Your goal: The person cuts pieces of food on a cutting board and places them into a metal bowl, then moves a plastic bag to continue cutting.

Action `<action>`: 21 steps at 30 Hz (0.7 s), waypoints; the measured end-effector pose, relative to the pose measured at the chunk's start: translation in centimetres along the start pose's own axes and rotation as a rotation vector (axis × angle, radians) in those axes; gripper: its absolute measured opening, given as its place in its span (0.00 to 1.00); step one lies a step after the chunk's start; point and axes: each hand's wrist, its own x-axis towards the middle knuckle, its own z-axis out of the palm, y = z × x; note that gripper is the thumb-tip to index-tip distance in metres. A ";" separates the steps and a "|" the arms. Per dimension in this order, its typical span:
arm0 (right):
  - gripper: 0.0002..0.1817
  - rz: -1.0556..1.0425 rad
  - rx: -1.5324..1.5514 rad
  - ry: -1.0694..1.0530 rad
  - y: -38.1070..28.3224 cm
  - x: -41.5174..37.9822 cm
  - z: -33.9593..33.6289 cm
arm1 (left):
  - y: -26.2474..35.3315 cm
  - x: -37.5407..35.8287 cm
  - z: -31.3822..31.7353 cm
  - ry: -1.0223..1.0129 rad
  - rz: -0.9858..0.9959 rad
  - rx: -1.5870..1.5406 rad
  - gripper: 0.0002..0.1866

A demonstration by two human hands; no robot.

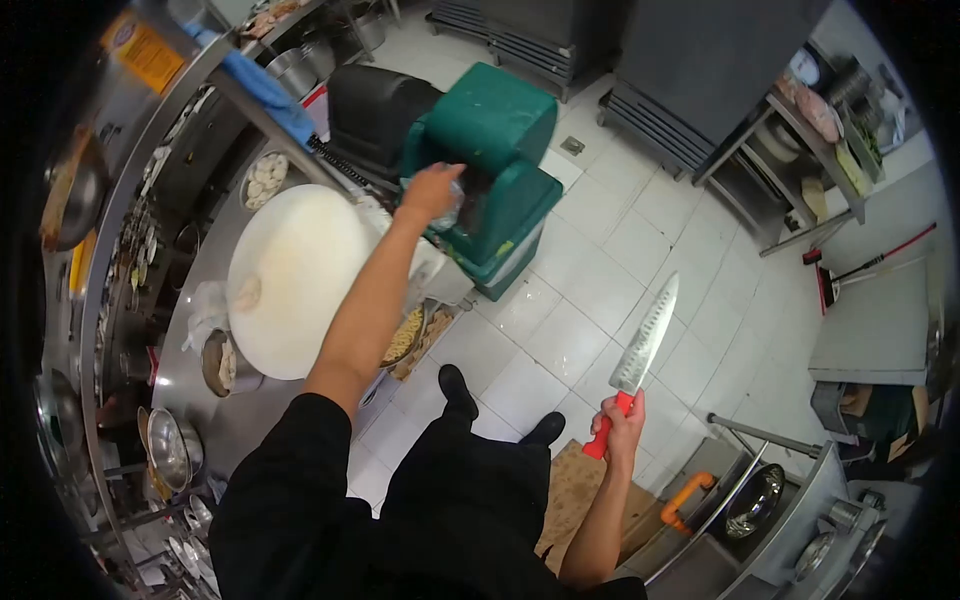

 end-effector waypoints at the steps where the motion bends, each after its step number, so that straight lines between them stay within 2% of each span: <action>1: 0.17 -0.006 0.014 0.010 0.3 -0.6 1.1 | 1.1 -2.6 -2.2 0.108 0.149 -0.147 0.30; 2: 0.17 -0.005 0.028 0.011 0.2 -1.0 2.1 | 2.0 -4.2 -4.7 0.106 0.276 -0.248 0.30; 4: 0.18 -0.034 0.002 -0.016 -0.6 -2.0 4.9 | 2.5 -9.9 -8.2 0.320 0.427 -0.404 0.25; 5: 0.19 -0.047 -0.007 -0.040 -0.8 -2.6 6.5 | 2.4 -13.6 -10.4 0.401 0.401 -0.468 0.22; 7: 0.20 -0.077 -0.035 -0.117 -2.3 -3.9 10.0 | 0.2 -20.8 -15.2 0.527 0.216 -0.583 0.17; 8: 0.20 -0.058 -0.064 -0.169 -2.4 -4.7 12.2 | -3.4 -23.4 -14.8 0.760 0.076 -0.616 0.11; 9: 0.21 -0.043 -0.089 -0.214 -3.3 -5.2 13.8 | -6.4 -25.7 -15.5 0.855 -0.119 -0.662 0.11; 10: 0.22 -0.029 -0.112 -0.256 -3.7 -5.6 15.1 | -10.2 -27.6 -16.5 0.949 -0.203 -0.525 0.11; 11: 0.22 -0.007 -0.134 -0.316 -3.8 -5.7 16.2 | -13.9 -29.5 -17.2 0.954 -0.350 -0.466 0.11; 13: 0.21 0.038 -0.245 -0.504 -4.2 -5.3 18.9 | -21.0 -32.0 -18.3 0.785 -0.412 -0.140 0.15; 16: 0.19 0.111 -0.432 -0.775 -6.1 -4.1 24.1 | -25.8 -32.2 -17.0 0.373 -0.538 -0.409 0.21; 17: 0.18 0.120 -0.491 -0.842 -6.3 -3.3 25.6 | -26.4 -31.8 -16.5 0.305 -0.489 -0.436 0.26; 20: 0.16 0.102 -0.655 -0.972 -7.1 -1.2 30.0 | -24.8 -31.8 -17.5 0.029 -0.389 -0.516 0.24; 21: 0.15 0.089 -0.710 -1.006 -7.5 -0.4 31.1 | -22.8 -32.1 -18.1 0.049 -0.347 -0.501 0.22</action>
